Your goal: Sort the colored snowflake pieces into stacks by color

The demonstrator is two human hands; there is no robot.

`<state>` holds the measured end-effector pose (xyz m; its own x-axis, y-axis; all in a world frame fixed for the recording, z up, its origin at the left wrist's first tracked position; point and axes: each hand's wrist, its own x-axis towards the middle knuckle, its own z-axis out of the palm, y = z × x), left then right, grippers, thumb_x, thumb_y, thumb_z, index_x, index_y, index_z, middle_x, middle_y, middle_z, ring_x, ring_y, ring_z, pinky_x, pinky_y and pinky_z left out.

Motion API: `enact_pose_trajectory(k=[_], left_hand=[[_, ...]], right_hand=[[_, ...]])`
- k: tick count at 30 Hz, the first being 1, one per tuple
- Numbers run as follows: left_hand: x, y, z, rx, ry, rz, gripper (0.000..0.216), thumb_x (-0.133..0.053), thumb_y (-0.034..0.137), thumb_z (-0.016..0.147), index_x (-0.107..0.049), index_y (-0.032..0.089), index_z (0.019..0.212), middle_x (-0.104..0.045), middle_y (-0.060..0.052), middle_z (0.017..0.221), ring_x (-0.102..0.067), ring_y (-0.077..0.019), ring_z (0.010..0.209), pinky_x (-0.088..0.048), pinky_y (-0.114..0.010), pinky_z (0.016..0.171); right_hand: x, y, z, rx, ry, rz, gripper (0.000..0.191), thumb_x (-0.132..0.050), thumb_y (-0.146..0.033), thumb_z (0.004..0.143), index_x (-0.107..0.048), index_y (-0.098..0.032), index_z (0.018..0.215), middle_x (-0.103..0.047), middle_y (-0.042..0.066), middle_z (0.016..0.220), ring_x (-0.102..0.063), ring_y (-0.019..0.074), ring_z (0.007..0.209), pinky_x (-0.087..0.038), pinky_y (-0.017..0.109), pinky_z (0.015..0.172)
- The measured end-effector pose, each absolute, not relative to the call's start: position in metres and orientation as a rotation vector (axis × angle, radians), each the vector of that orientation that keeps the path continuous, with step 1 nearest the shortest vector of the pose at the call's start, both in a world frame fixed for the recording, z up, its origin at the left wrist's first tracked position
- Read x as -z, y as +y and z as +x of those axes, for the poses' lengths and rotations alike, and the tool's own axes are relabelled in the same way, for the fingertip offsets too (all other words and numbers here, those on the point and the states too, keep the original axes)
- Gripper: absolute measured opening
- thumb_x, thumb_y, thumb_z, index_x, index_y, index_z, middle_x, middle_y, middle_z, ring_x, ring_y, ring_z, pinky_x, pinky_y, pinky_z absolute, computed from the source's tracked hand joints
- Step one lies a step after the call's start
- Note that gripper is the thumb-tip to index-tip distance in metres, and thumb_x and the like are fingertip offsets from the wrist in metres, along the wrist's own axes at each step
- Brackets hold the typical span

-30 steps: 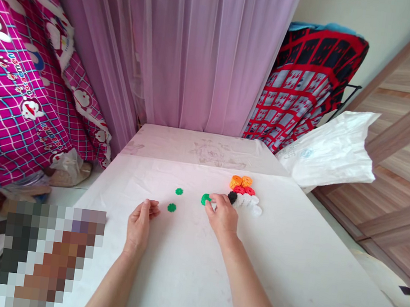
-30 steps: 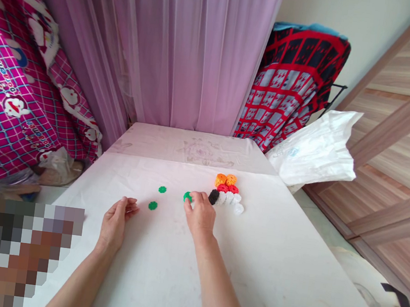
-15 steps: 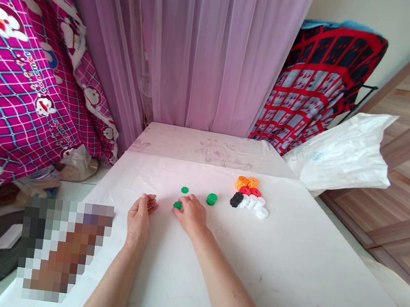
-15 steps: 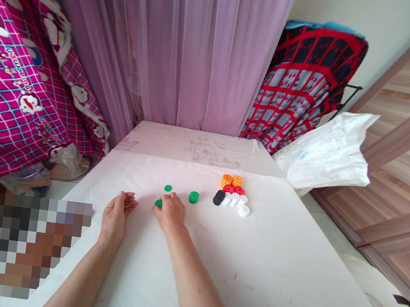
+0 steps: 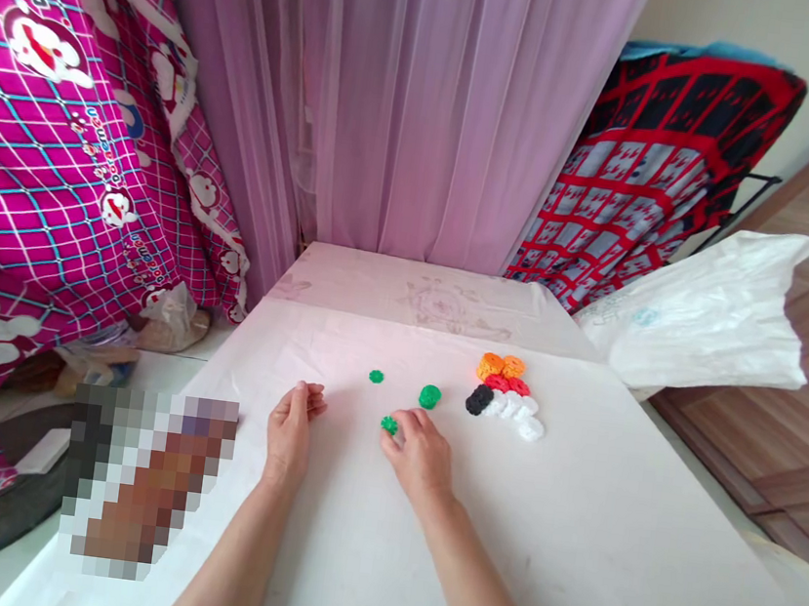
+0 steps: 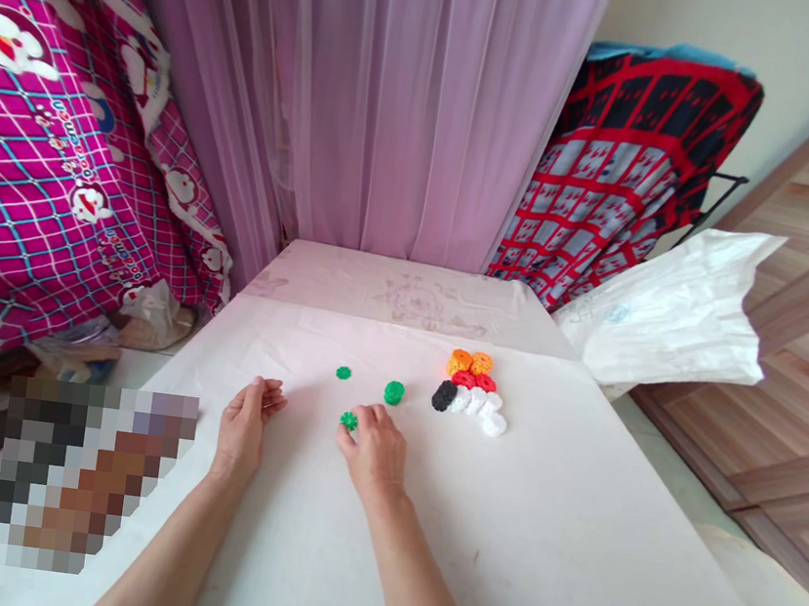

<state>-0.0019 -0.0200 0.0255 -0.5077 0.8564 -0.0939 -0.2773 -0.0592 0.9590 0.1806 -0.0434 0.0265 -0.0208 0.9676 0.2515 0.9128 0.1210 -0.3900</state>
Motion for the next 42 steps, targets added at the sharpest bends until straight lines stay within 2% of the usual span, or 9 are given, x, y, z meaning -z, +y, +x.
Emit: enact_pose_trajectory(k=[6, 15, 21, 28, 32, 35, 42], left_hand=[[-0.023, -0.020, -0.003, -1.691, 1.357, 0.705, 0.047, -0.065, 0.062, 0.068, -0.069, 0.016, 0.074, -0.067, -0.005, 0.076, -0.061, -0.0143, 0.067, -0.055, -0.031, 0.068], [-0.020, -0.019, -0.005, -1.683, 1.356, 0.714, 0.046, -0.066, 0.062, 0.069, -0.070, 0.016, 0.074, -0.068, -0.005, 0.076, -0.061, -0.0149, 0.068, -0.056, -0.031, 0.068], [-0.020, -0.019, -0.004, -1.679, 1.379, 0.737, 0.049, -0.064, 0.064, 0.069, -0.070, 0.016, 0.074, -0.067, -0.005, 0.075, -0.061, -0.0150, 0.067, -0.055, -0.031, 0.068], [-0.025, -0.019, -0.002, -1.678, 1.349, 0.662, 0.048, -0.068, 0.063, 0.065, -0.069, 0.016, 0.073, -0.067, -0.004, 0.074, -0.060, -0.0137, 0.066, -0.055, -0.030, 0.067], [-0.025, -0.019, -0.002, -1.700, 1.338, 0.648, 0.048, -0.068, 0.063, 0.065, -0.069, 0.015, 0.073, -0.067, -0.004, 0.075, -0.060, -0.0133, 0.066, -0.054, -0.029, 0.066], [-0.025, -0.019, -0.002, -1.697, 1.334, 0.667, 0.050, -0.068, 0.064, 0.065, -0.070, 0.015, 0.073, -0.068, -0.005, 0.076, -0.060, -0.0134, 0.066, -0.054, -0.030, 0.066], [-0.025, -0.020, -0.001, -1.687, 1.337, 0.678, 0.051, -0.067, 0.066, 0.065, -0.070, 0.015, 0.071, -0.066, -0.004, 0.071, -0.060, -0.0136, 0.065, -0.054, -0.030, 0.066]], right_hand=[[-0.044, -0.027, 0.229, -0.043, -1.752, -1.935, 0.022, -0.060, -0.031, 0.084, -0.068, -0.024, 0.102, -0.067, 0.001, 0.098, -0.059, 0.0131, 0.072, -0.042, 0.025, 0.070], [-0.057, -0.003, 0.237, -0.042, -1.844, -2.032, 0.018, -0.058, -0.032, 0.087, -0.069, -0.024, 0.098, -0.066, 0.002, 0.097, -0.060, 0.0146, 0.083, -0.040, 0.024, 0.068], [-0.059, -0.004, 0.238, 0.005, -1.855, -2.002, 0.026, -0.058, -0.031, 0.086, -0.066, -0.022, 0.110, -0.066, 0.004, 0.103, -0.061, 0.0161, 0.087, -0.043, 0.025, 0.073], [-0.065, 0.000, 0.189, -0.099, -2.080, -1.842, 0.025, -0.049, -0.019, 0.091, -0.065, -0.023, 0.109, -0.066, 0.005, 0.106, -0.063, 0.0154, 0.091, -0.044, 0.024, 0.080], [-0.063, 0.017, 0.154, -0.184, -2.129, -2.016, 0.025, -0.052, -0.027, 0.092, -0.061, -0.019, 0.115, -0.063, 0.009, 0.112, -0.064, 0.0177, 0.091, -0.047, 0.027, 0.075], [-0.057, 0.029, 0.141, -0.230, -2.091, -2.141, 0.028, -0.055, -0.036, 0.091, -0.062, -0.017, 0.110, -0.060, 0.011, 0.112, -0.065, 0.0201, 0.094, -0.048, 0.028, 0.072], [-0.047, 0.028, 0.137, -0.195, -2.043, -2.163, 0.024, -0.054, -0.031, 0.091, -0.064, -0.015, 0.106, -0.062, 0.011, 0.109, -0.065, 0.0200, 0.092, -0.046, 0.027, 0.070]])
